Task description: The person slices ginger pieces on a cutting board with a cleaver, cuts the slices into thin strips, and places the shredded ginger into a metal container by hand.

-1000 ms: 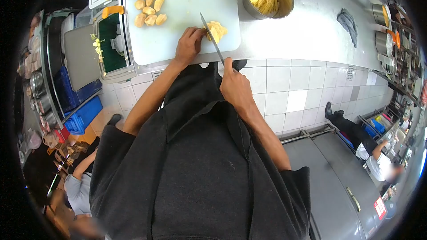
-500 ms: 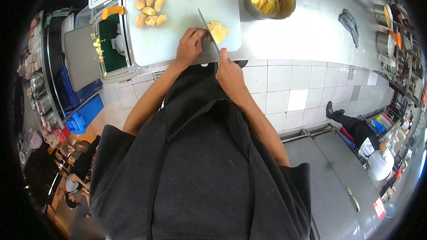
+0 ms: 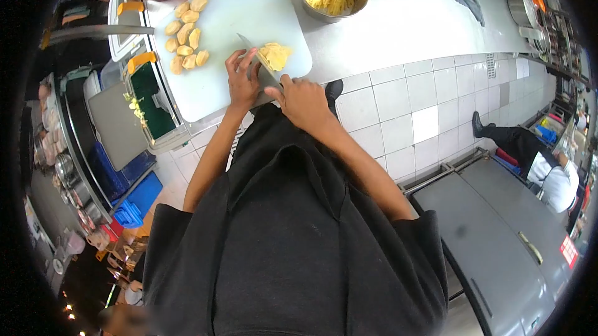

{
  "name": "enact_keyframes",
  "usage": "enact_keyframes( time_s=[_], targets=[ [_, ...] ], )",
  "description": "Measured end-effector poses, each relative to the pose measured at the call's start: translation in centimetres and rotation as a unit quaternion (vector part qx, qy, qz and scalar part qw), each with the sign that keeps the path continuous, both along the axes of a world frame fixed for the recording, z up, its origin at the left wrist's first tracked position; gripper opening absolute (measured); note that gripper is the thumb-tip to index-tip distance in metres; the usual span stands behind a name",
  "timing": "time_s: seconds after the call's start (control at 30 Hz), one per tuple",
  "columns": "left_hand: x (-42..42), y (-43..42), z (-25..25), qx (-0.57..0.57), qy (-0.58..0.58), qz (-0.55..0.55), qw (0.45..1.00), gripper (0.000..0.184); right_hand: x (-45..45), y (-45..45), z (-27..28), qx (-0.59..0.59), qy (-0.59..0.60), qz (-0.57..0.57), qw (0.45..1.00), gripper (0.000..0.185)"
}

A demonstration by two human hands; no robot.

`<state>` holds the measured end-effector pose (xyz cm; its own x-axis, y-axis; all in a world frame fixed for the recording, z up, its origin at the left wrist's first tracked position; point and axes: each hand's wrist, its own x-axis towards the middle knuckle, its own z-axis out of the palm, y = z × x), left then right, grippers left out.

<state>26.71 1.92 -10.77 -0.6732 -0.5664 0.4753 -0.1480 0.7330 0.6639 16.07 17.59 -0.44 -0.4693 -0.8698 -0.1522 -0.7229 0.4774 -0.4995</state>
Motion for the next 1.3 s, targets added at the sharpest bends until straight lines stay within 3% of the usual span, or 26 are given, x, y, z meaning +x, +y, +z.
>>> enact_keyframes(
  time_s=[0.07, 0.17, 0.37, 0.7, 0.77, 0.87, 0.97, 1.17, 1.3],
  targets=[
    [-0.1, 0.1, 0.3, 0.011, -0.008, -0.008, 1.0, 0.064, -1.6, -0.8, -0.3, -0.017, -0.01, -0.007, 1.0, 0.024],
    [-0.1, 0.2, 0.7, -0.001, -0.006, -0.006, 1.0, 0.065, -4.0, -2.5, -2.0, -0.017, -0.169, -0.188, 0.967, 0.037],
    [-0.4, 0.1, 0.3, -0.011, 0.008, 0.017, 1.0, 0.064, -4.7, -3.9, -2.9, 0.084, -0.215, -0.182, 0.956, 0.036],
    [-0.4, 0.2, 0.4, -0.009, 0.012, 0.0, 1.0, 0.065, -3.6, -3.4, -3.9, -0.013, -0.195, -0.222, 0.955, 0.029],
    [-0.4, 0.2, 0.4, -0.007, 0.021, -0.007, 1.0, 0.065, -3.3, -3.1, -4.3, -0.133, -0.077, -0.115, 0.981, 0.032],
    [-0.2, 0.2, 0.3, 0.004, 0.011, -0.011, 1.0, 0.066, -3.2, -2.9, -4.5, -0.153, -0.008, -0.04, 0.987, 0.039],
    [-0.2, 0.1, 0.3, -0.004, 0.008, -0.012, 1.0, 0.066, -3.7, -2.9, -4.8, -0.163, 0.009, 0.008, 0.987, 0.033],
    [-0.2, 0.1, 0.0, 0.008, 0.009, -0.005, 1.0, 0.064, -3.6, -3.3, -5.5, -0.142, 0.062, 0.044, 0.987, 0.013],
    [-0.2, 0.1, 0.1, 0.008, 0.013, -0.005, 1.0, 0.062, -3.5, -3.2, -5.2, -0.145, 0.066, 0.038, 0.987, 0.012]
  ],
)
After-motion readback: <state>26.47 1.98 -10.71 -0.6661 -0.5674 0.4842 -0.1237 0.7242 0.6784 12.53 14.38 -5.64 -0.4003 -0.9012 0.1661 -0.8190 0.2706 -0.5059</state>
